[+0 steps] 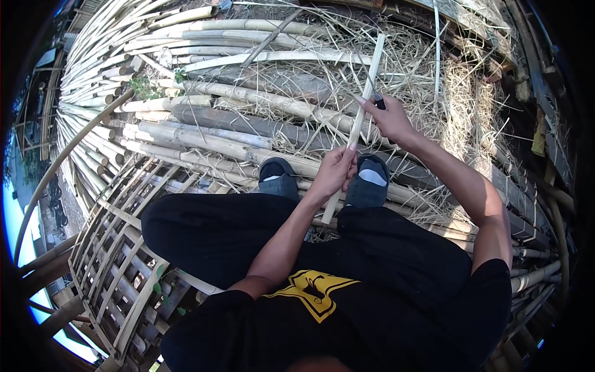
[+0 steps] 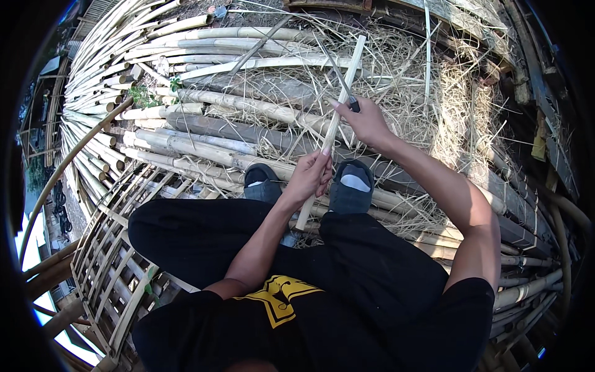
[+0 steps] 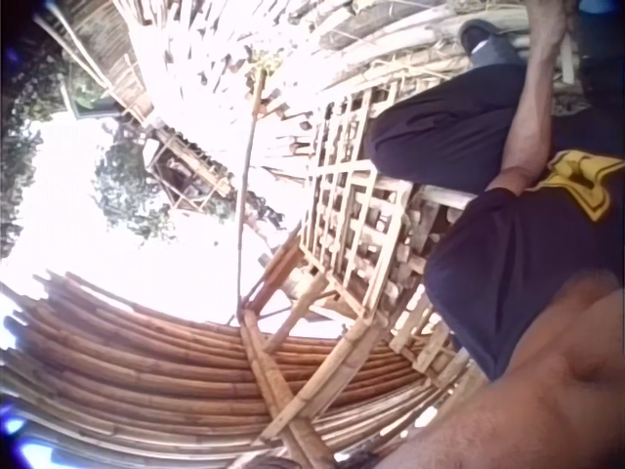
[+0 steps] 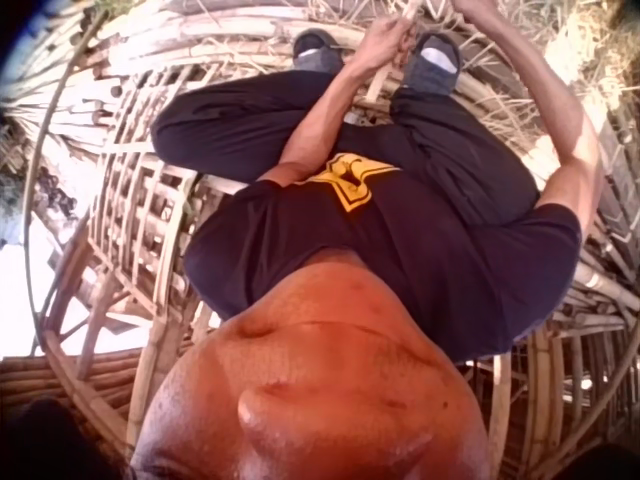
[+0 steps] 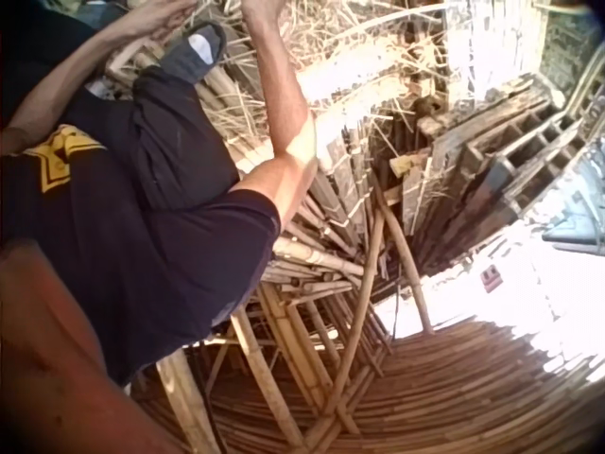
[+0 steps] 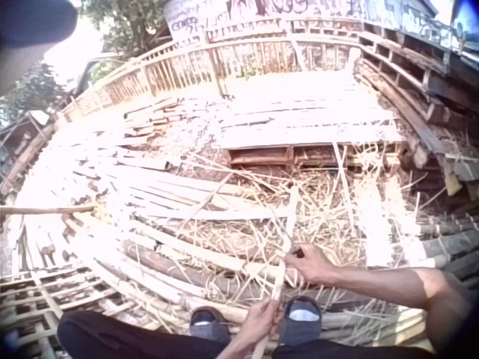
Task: The person whittles a thin strip of bamboo using a knife while sitting over a pile of bamboo poles.
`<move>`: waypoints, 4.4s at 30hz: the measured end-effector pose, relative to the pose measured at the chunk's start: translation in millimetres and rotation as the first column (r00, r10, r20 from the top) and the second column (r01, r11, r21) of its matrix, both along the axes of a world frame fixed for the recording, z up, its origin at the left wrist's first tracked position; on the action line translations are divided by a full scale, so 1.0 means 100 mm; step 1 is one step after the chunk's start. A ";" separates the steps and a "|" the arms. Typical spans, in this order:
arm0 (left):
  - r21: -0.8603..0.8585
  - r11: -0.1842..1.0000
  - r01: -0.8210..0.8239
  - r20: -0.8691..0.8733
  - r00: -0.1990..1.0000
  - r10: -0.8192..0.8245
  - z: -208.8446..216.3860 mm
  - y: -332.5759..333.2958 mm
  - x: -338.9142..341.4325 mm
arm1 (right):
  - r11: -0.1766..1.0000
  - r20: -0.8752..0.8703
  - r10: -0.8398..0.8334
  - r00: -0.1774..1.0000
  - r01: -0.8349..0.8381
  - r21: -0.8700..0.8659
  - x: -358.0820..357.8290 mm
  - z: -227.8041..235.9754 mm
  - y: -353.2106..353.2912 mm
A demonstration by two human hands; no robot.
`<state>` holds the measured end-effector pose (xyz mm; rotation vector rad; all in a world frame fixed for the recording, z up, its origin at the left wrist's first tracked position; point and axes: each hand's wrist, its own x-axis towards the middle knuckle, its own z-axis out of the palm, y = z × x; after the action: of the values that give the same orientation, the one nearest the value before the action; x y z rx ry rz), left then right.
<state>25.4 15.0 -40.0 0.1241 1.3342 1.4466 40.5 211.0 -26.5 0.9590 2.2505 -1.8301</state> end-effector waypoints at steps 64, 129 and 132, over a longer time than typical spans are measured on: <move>0.154 0.981 -0.121 0.201 0.976 0.089 0.13 -0.04 -0.15 | 0.632 -0.092 -0.168 0.981 0.179 0.754 0.20 0.60 1.55; 0.101 0.981 -0.168 -0.074 0.982 0.175 -0.11 0.02 -0.24 | 0.728 0.052 0.555 0.830 -0.515 0.452 0.11 -0.05 0.23; 0.076 0.982 -0.171 -0.053 0.983 0.175 -0.11 0.07 -0.23 | 0.674 0.145 0.564 0.813 -0.555 0.487 0.05 -0.28 0.25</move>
<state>2.8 22.3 -51.3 0.1005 1.3691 1.6493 45.4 236.2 -54.4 0.1972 2.6881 -0.9957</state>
